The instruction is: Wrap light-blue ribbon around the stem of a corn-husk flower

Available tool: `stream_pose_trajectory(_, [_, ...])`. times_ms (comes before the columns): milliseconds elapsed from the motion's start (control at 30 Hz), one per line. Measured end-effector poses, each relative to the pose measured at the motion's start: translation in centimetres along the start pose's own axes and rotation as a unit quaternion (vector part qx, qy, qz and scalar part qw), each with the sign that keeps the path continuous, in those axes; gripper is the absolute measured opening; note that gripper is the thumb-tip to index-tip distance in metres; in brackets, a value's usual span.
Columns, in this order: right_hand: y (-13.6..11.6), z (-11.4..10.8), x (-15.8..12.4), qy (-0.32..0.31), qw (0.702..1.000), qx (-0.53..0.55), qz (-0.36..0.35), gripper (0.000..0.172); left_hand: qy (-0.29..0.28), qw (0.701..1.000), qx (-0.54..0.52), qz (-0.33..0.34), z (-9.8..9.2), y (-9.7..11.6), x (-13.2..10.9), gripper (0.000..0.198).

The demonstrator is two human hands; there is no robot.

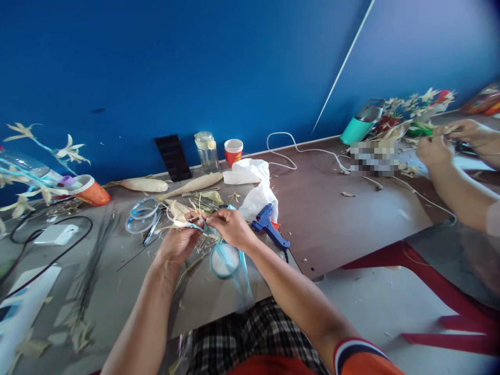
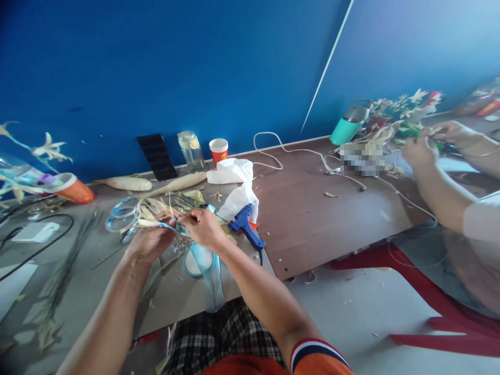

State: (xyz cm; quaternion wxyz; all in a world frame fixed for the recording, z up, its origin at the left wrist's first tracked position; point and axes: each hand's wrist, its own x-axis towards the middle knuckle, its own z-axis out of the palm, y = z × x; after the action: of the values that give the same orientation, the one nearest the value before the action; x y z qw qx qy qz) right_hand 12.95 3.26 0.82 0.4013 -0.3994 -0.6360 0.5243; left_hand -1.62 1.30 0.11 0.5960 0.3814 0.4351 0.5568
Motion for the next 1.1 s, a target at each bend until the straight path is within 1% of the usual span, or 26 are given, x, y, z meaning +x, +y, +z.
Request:
stream_pose_trajectory(67, [0.0,0.0,0.0,0.003,0.999,0.034,0.006,0.019,0.002,1.0,-0.004,0.002,0.0,0.1,-0.1,0.014])
stream_pose_trajectory(167, [-0.1,0.0,-0.1,-0.015,0.993,0.114,0.013,0.015,0.003,1.0,-0.006,0.011,0.0,0.1,-0.1,0.015])
stream_pose_trajectory(267, [-0.1,0.1,-0.2,-0.03,0.982,0.185,0.029,0.022,-0.009,1.0,0.009,0.013,0.0,0.2,-0.1,0.015])
stream_pose_trajectory(333, [-0.1,0.1,-0.2,-0.038,0.978,0.201,0.039,0.026,-0.014,1.0,0.017,0.015,0.0,0.2,-0.1,0.016])
stream_pose_trajectory(500, [-0.2,-0.2,-0.4,-0.076,0.982,0.16,0.059,0.026,-0.022,0.999,0.024,0.036,-0.3,0.3,-0.2,0.013])
stream_pose_trajectory(567, [-0.3,-0.5,-0.4,-0.086,0.982,0.152,0.069,0.027,-0.031,0.998,0.031,0.04,-0.4,0.3,-0.2,0.012])
stream_pose_trajectory(633, [-0.3,-0.7,-0.4,-0.092,0.982,0.143,0.078,0.025,-0.038,0.998,0.032,0.04,-0.4,0.3,-0.2,0.012])
stream_pose_trajectory(767, [0.1,-1.1,-0.2,-0.106,0.989,0.056,0.083,0.015,-0.028,0.999,0.012,0.026,0.1,0.5,-0.4,0.011])
stream_pose_trajectory(833, [0.4,-1.1,-0.1,-0.114,0.99,0.023,0.078,0.015,-0.02,1.0,-0.006,0.018,0.5,0.8,-0.6,0.013])
stream_pose_trajectory(967, [0.8,-1.0,0.1,-0.133,0.986,0.043,0.095,0.013,-0.033,0.998,-0.045,0.02,1.0,0.9,-0.9,0.014])
stream_pose_trajectory(1100, [1.0,-0.9,0.3,-0.165,0.979,0.061,0.103,0.012,-0.03,0.999,-0.038,0.007,0.6,0.7,-0.8,0.012])
